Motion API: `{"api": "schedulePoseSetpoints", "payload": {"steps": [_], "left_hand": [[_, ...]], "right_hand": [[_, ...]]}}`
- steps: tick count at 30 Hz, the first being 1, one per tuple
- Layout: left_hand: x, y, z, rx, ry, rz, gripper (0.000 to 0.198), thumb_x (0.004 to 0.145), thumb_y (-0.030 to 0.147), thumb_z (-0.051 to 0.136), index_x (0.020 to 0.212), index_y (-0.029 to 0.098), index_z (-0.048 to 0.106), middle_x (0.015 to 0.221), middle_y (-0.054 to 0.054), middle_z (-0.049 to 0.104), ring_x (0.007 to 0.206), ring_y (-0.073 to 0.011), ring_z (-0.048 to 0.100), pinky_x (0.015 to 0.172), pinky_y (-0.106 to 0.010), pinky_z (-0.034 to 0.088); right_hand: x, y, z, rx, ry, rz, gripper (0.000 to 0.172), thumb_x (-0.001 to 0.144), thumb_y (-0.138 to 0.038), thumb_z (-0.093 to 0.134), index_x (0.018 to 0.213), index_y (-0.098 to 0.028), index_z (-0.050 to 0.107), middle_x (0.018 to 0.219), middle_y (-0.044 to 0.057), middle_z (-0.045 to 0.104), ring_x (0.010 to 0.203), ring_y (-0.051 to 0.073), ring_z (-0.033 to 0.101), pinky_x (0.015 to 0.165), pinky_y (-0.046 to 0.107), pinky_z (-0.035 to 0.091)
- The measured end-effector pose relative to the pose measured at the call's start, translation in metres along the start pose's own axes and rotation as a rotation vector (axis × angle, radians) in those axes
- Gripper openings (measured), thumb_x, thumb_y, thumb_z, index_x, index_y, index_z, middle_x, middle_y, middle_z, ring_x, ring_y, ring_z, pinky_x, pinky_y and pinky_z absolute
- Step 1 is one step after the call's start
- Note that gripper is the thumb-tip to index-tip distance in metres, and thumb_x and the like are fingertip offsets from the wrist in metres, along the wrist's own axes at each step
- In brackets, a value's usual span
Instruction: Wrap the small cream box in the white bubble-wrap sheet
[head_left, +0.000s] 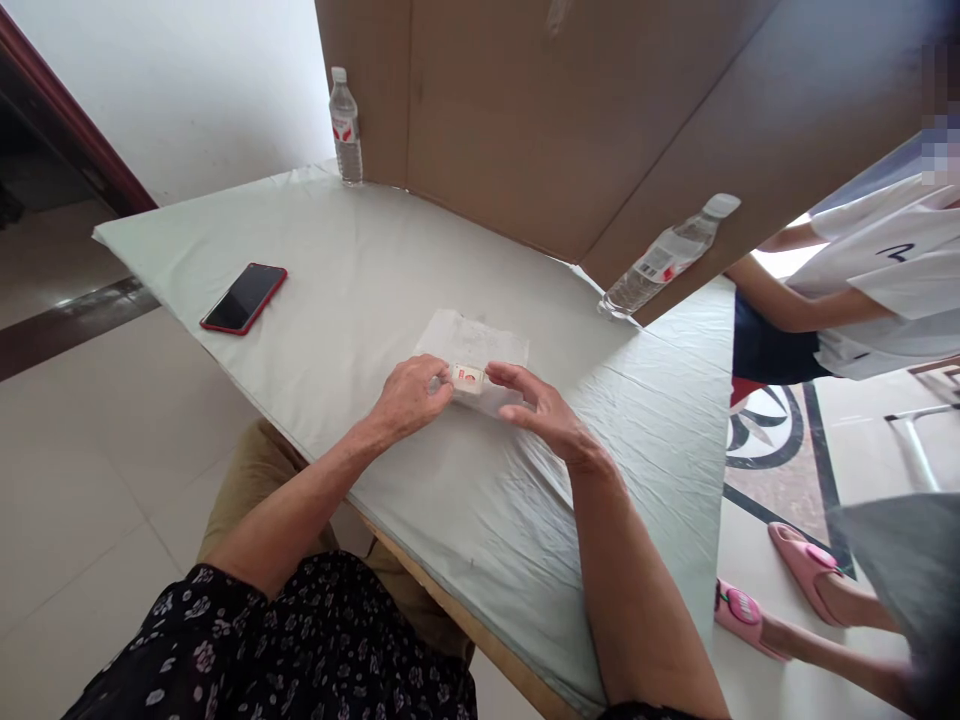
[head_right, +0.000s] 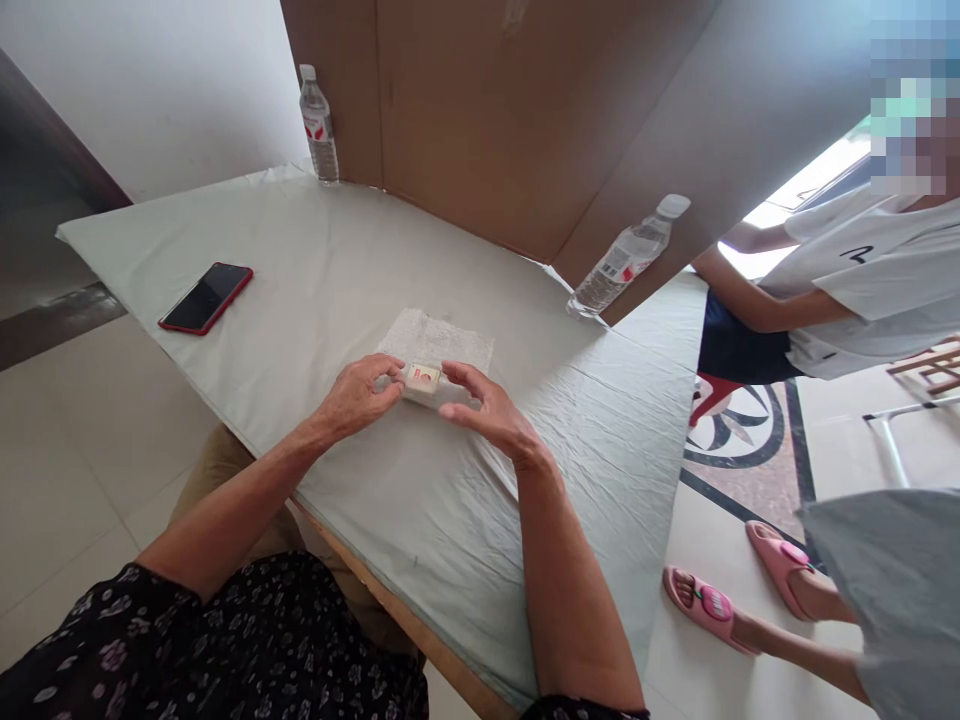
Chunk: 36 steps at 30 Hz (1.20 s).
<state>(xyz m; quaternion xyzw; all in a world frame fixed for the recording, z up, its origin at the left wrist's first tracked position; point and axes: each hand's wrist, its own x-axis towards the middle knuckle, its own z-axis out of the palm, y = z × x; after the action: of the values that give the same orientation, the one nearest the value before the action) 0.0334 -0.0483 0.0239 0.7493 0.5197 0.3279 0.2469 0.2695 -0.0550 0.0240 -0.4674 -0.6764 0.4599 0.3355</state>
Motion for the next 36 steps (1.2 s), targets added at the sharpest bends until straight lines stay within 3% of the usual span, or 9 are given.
{"api": "schedulePoseSetpoints", "payload": {"steps": [2,5,6,10,15,22,27,36], "left_hand": [[0.006,0.003,0.000,-0.017,-0.013,-0.049,0.009,0.081,0.019,0.056,0.081,0.020,0.065,0.107,-0.006,0.074,0.076,-0.0165,0.062,0.072,-0.031,0.049],[0.009,0.004,-0.005,-0.083,-0.061,-0.096,0.013,0.083,0.028,0.056,0.081,0.020,0.065,0.100,-0.004,0.074,0.070,-0.0150,0.057,0.069,-0.029,0.045],[0.009,0.003,-0.009,-0.110,-0.088,-0.099,0.018,0.085,0.032,0.054,0.081,0.019,0.066,0.097,-0.003,0.073,0.070,-0.0153,0.056,0.068,-0.029,0.044],[0.010,-0.003,-0.025,-0.167,-0.217,-0.062,0.034,0.089,0.045,0.048,0.090,0.019,0.069,0.092,-0.003,0.071,0.082,-0.0192,0.060,0.072,-0.030,0.045],[0.016,-0.015,-0.024,-0.053,-0.237,-0.015,0.033,0.072,0.035,0.068,0.102,0.022,0.069,0.112,-0.005,0.070,0.102,-0.0256,0.063,0.087,-0.035,0.049],[0.023,-0.014,-0.001,-0.243,-0.148,-0.082,0.020,0.079,0.038,0.064,0.074,0.018,0.063,0.124,-0.007,0.070,0.096,-0.0207,0.065,0.082,-0.031,0.047],[0.024,-0.013,0.003,-0.418,-0.166,-0.135,0.024,0.076,0.039,0.067,0.071,0.017,0.059,0.121,-0.008,0.072,0.091,-0.0177,0.065,0.079,-0.028,0.046],[0.022,-0.011,0.006,-0.475,-0.119,-0.147,0.027,0.071,0.040,0.072,0.069,0.016,0.060,0.113,-0.007,0.072,0.085,-0.0150,0.061,0.073,-0.025,0.044]], "right_hand": [[0.002,-0.003,0.005,-0.127,0.094,-0.007,0.058,0.070,-0.049,0.082,0.122,-0.028,0.067,0.132,0.008,0.067,0.127,0.032,0.059,0.110,0.050,0.042],[0.008,-0.001,0.019,-0.174,0.263,-0.066,0.019,0.077,-0.040,0.074,0.086,-0.024,0.070,0.116,0.007,0.073,0.115,0.027,0.065,0.106,0.046,0.044],[0.010,0.000,0.023,-0.158,0.293,-0.079,0.016,0.079,-0.039,0.071,0.078,-0.024,0.068,0.114,0.007,0.074,0.112,0.026,0.066,0.105,0.044,0.045],[0.013,0.005,0.032,-0.064,0.351,-0.038,0.018,0.080,-0.038,0.068,0.073,-0.022,0.065,0.109,0.007,0.075,0.100,0.023,0.069,0.093,0.039,0.050],[0.013,0.004,0.033,0.017,0.369,0.012,0.017,0.077,-0.037,0.068,0.071,-0.021,0.063,0.106,0.008,0.076,0.094,0.022,0.069,0.085,0.036,0.049],[0.014,0.007,0.034,0.001,0.375,-0.001,0.018,0.078,-0.038,0.066,0.073,-0.021,0.063,0.109,0.009,0.075,0.091,0.021,0.067,0.082,0.035,0.049],[0.014,0.008,0.035,0.002,0.389,-0.010,0.017,0.078,-0.038,0.066,0.074,-0.022,0.062,0.108,0.008,0.076,0.090,0.021,0.067,0.081,0.034,0.049],[0.015,0.010,0.037,0.014,0.410,-0.033,0.016,0.076,-0.036,0.068,0.072,-0.021,0.064,0.100,0.007,0.076,0.086,0.020,0.068,0.079,0.033,0.050]]}}
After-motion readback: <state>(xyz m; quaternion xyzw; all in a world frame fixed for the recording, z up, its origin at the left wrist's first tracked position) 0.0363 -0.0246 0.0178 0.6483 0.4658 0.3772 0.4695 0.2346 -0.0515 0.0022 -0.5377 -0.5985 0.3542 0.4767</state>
